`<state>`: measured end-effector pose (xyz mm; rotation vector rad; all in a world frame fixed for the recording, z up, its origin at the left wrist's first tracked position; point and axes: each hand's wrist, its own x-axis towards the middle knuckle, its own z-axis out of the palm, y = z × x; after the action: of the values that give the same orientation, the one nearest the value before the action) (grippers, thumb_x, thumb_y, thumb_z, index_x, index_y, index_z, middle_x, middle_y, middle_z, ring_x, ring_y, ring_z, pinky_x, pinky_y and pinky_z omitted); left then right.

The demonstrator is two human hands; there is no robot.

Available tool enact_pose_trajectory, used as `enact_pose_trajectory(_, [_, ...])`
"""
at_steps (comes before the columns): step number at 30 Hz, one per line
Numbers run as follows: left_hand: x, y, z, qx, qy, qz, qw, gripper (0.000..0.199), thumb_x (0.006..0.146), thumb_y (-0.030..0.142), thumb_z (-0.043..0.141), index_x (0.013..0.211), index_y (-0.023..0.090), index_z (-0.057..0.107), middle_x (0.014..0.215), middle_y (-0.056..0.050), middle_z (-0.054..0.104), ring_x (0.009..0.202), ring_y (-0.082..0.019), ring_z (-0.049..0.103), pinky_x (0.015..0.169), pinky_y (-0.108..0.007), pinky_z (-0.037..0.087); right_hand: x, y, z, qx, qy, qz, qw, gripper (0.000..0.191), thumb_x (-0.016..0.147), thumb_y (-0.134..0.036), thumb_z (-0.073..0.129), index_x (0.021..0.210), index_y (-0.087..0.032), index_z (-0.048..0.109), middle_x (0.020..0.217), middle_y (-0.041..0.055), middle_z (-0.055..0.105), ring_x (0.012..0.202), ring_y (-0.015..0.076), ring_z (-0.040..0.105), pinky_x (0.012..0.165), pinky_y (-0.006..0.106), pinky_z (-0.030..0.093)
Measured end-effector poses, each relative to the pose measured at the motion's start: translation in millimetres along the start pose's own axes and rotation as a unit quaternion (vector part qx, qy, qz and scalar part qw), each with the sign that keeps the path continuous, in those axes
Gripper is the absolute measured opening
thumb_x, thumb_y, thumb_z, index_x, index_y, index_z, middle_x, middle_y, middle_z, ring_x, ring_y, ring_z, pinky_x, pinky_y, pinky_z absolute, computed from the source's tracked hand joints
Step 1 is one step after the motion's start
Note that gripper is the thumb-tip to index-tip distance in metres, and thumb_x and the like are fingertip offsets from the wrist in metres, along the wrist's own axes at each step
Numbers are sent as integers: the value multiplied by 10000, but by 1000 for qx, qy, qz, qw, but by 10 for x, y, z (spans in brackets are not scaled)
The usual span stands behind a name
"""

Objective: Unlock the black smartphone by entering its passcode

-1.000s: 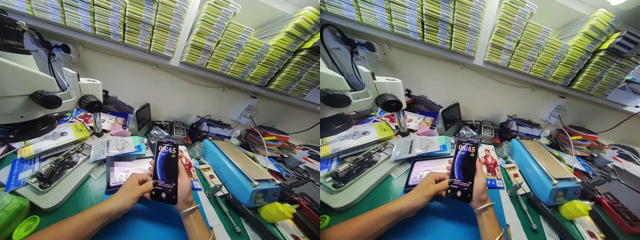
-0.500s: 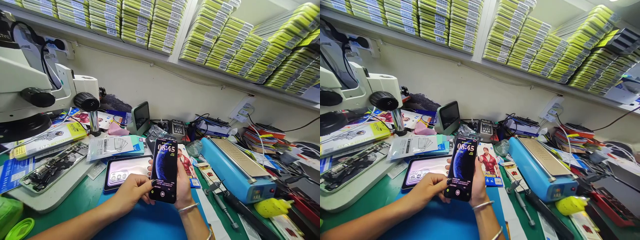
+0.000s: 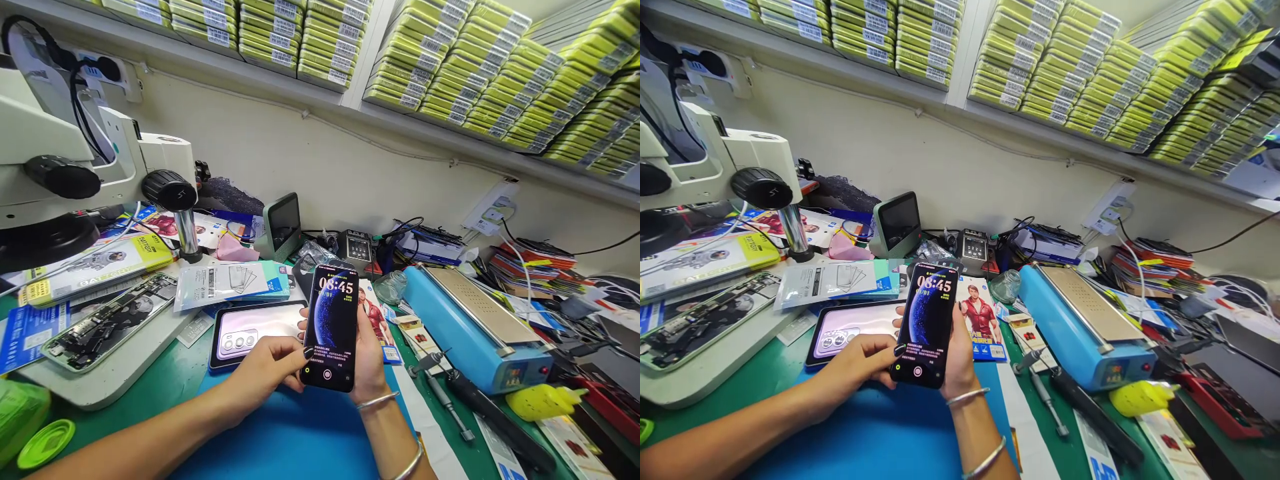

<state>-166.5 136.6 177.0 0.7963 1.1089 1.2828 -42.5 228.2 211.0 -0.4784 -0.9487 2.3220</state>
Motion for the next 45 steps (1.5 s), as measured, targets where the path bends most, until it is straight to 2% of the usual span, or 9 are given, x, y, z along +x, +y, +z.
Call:
enact_pose_trajectory(4, [-20,34,-10,6,-17,4,1000,351,686,460,757,738,117,707,683,-19,648,640,-118,593,682,-257,496,2,-4,3,5,-5,-1,1000,571,820,-610,554,1112,-134,672,927,135,732,898,282,679,856,458,522])
enact_pose_trajectory(7, [-27,56,-8,8,5,21,1000,370,658,458,778,791,120,711,691,-26,664,643,-134,593,662,-269,492,11,10,-27,13,4,0,1000,568,844,-609,514,1106,-131,674,915,133,732,883,278,681,852,454,523])
enact_pose_trajectory(12, [-23,69,-6,18,12,39,999,387,620,466,802,707,116,662,645,-22,642,621,-141,594,648,-273,489,21,17,-50,20,7,16,1000,563,860,-603,491,1115,-134,669,903,129,732,868,268,683,861,451,517])
enact_pose_trajectory(19, [-9,44,-16,18,14,40,999,365,628,441,805,700,117,654,622,-7,632,594,-128,598,626,-256,489,25,10,-31,13,3,19,1000,552,857,-597,501,1098,-132,679,889,124,733,865,269,685,861,452,516])
enact_pose_trajectory(25, [-26,61,-6,-7,19,48,999,425,698,542,722,699,121,662,632,-13,624,607,-128,594,648,-274,519,29,19,-27,10,8,7,1000,540,865,-578,506,1114,-130,674,881,124,733,871,270,683,856,450,521])
enact_pose_trajectory(35, [0,-33,4,69,58,67,994,185,669,290,703,667,143,591,576,18,579,560,-127,564,577,-253,461,40,69,-40,10,-6,16,1000,545,867,-579,500,1141,-137,662,915,124,731,894,271,679,871,455,519])
enact_pose_trajectory(41, [-32,10,-3,58,39,77,995,242,762,357,605,660,138,607,591,-3,599,595,-133,573,627,-260,475,48,75,-91,6,-24,24,999,590,888,-598,428,1116,-110,670,895,137,730,897,275,679,863,451,531])
enact_pose_trajectory(45, [-41,25,-5,66,35,74,995,241,767,360,603,678,137,605,598,-7,604,607,-141,579,639,-266,480,25,45,-65,5,-4,35,999,617,915,-596,358,1097,-100,677,886,146,727,889,273,682,857,456,534])
